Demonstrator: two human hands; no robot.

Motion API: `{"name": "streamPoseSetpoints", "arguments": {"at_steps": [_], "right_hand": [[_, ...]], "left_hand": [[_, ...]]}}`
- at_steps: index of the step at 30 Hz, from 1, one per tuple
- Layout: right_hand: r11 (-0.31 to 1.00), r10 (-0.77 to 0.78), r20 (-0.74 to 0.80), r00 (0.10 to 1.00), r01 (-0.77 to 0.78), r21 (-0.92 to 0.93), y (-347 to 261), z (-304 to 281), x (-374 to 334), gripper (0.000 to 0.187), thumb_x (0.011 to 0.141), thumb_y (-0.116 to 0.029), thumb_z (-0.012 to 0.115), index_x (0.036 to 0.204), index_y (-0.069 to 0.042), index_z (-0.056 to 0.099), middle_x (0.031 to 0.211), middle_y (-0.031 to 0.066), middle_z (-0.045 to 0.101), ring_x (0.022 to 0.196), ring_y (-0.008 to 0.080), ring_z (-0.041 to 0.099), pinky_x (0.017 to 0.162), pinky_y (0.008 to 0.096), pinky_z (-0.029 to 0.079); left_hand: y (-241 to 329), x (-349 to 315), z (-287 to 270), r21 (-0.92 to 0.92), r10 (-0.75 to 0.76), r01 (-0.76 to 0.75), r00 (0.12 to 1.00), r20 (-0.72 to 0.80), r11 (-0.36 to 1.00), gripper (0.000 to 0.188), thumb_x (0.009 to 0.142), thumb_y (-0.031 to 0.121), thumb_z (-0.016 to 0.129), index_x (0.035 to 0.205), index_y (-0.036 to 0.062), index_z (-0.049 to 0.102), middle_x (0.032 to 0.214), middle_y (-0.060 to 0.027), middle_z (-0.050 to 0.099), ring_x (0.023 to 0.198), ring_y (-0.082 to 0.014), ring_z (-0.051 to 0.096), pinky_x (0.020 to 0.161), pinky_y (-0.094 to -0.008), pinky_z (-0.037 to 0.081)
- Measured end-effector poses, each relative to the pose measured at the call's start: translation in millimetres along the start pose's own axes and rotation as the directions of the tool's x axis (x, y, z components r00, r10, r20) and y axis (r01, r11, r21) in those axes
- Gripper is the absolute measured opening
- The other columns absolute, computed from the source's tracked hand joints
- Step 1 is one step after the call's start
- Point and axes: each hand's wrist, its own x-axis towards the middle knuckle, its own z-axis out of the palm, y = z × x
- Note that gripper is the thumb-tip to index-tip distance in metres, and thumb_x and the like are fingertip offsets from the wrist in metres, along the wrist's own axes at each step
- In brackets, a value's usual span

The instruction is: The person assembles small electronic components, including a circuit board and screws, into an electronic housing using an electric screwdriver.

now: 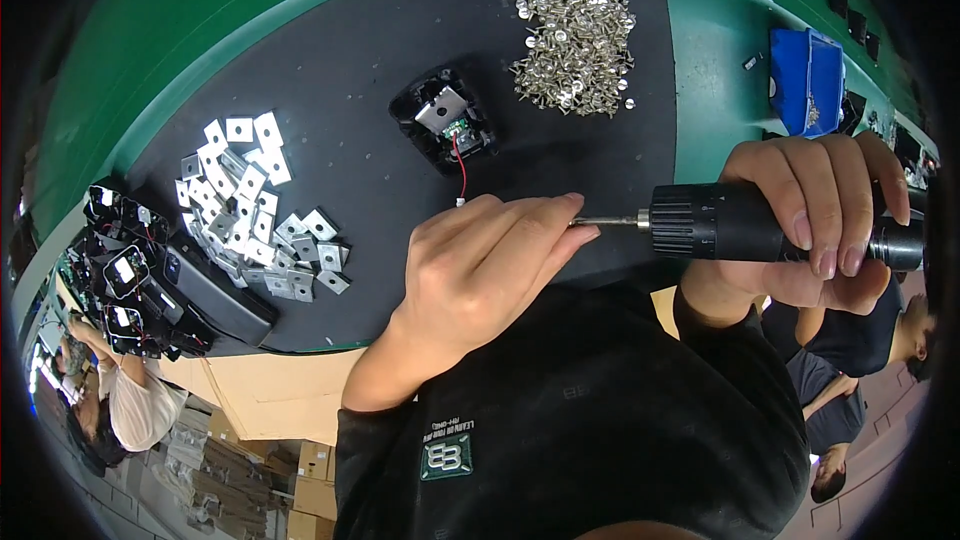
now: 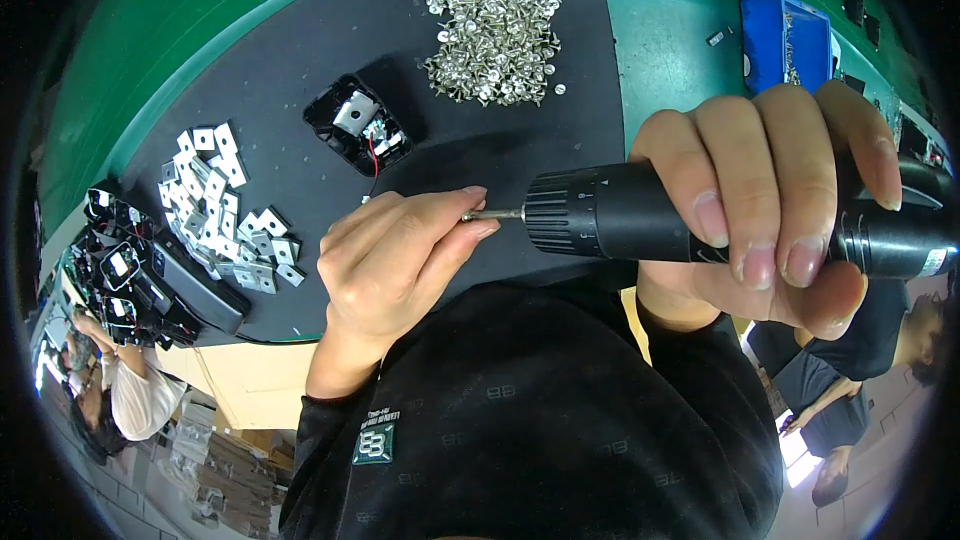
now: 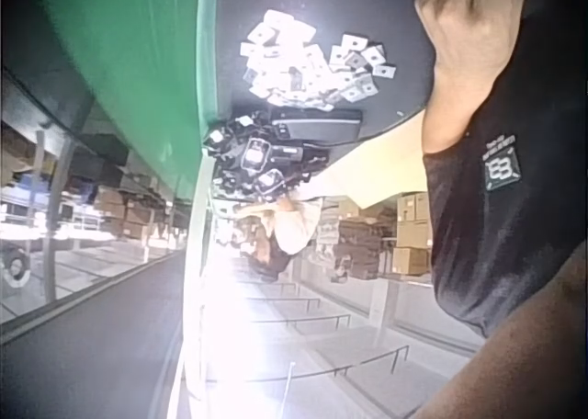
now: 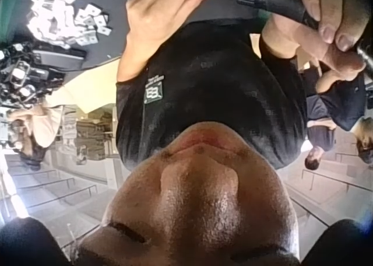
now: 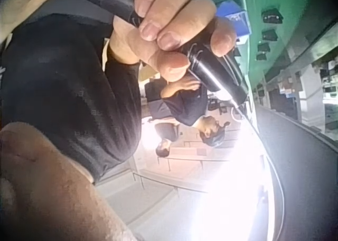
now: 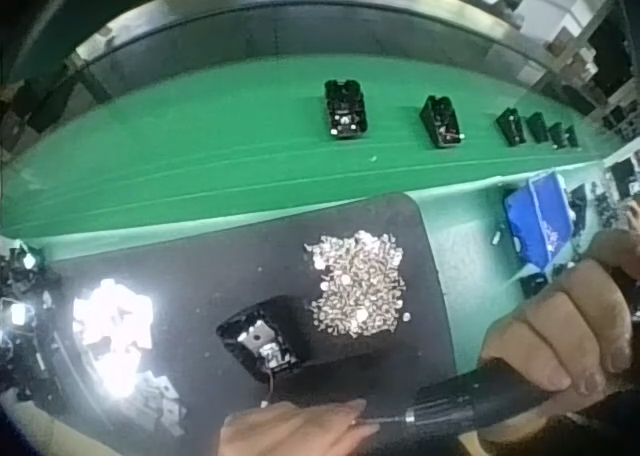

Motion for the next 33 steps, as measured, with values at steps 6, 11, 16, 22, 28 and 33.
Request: {"name": "streamPoseSetpoints", "arguments": {"at_steps": [6,11,16,22,28,33], "right_hand": [[0.999,-0.003,0.008,1.0,0.003,-0.032,0.9,2.5,-0.9,0.039,0.065,-0.006,0.077,0.096,-0.014,0.055,0.071,-0.004,0.058,0.065,0.0074,0.058,0.07,0.0228,0.047],[0.999,0.002,0.057,0.998,0.0,-0.033,4.5,1.6,-1.6,0.04,0.065,-0.006,0.079,0.096,-0.015,0.056,0.071,-0.0042,0.058,0.065,0.0071,0.058,0.068,0.0228,0.047],[0.998,-0.017,0.039,0.999,0.02,-0.052,4.6,2.9,-4.7,0.04,0.064,-0.006,0.08,0.095,-0.015,0.056,0.07,-0.0041,0.059,0.064,0.0074,0.059,0.067,0.0222,0.047],[0.999,-0.034,0.091,0.995,0.037,-0.032,2.9,2.9,-1.7,0.039,0.064,-0.006,0.081,0.094,-0.014,0.057,0.07,-0.0035,0.061,0.065,0.0083,0.06,0.069,0.0224,0.049],[0.999,-0.022,0.173,0.985,0.028,-0.032,5.1,-0.1,0.2,0.041,0.064,-0.005,0.082,0.095,-0.014,0.057,0.072,-0.002,0.062,0.068,0.0097,0.062,0.071,0.0235,0.051],[0.997,0.047,0.221,0.974,-0.033,-0.065,4.7,0.8,1.7,0.042,0.063,-0.003,0.083,0.095,-0.014,0.057,0.072,-0.001,0.062,0.069,0.0102,0.063,0.071,0.0222,0.051]], "left_hand": [[0.0,0.9,1.3,-0.002,-0.005,0.005,1.0,0.01,1.0,0.021,0.067,0.01,0.078,0.082,-0.0008,0.067,0.073,-0.0079,0.068,0.055,-0.016,0.062,0.049,-0.0231,0.046],[-2.3,-0.7,3.1,0.005,0.011,-0.011,1.0,-0.001,1.0,0.02,0.067,0.01,0.078,0.08,-0.0004,0.067,0.073,-0.0081,0.068,0.054,-0.0161,0.061,0.048,-0.0232,0.046],[-5.3,1.1,3.1,-0.022,0.019,-0.018,1.0,0.016,1.0,0.019,0.066,0.011,0.078,0.077,0.0001,0.067,0.073,-0.008,0.068,0.055,-0.0168,0.062,0.048,-0.0244,0.046],[-2.6,0.1,4.1,-0.058,0.022,-0.022,1.0,-0.006,0.998,0.02,0.067,0.012,0.078,0.08,-0.0003,0.067,0.074,-0.0086,0.068,0.057,-0.0172,0.064,0.049,-0.024,0.048],[-0.4,-4.2,5.5,-0.022,0.022,-0.023,0.999,-0.027,0.999,0.021,0.068,0.011,0.077,0.081,-0.0014,0.067,0.074,-0.0093,0.068,0.059,-0.0184,0.065,0.051,-0.0244,0.051],[-1.7,-8.3,2.4,-0.01,0.023,-0.023,1.0,-0.009,1.0,0.02,0.067,0.01,0.077,0.08,-0.0015,0.066,0.073,-0.0093,0.068,0.059,-0.0188,0.065,0.052,-0.0245,0.051]]}}
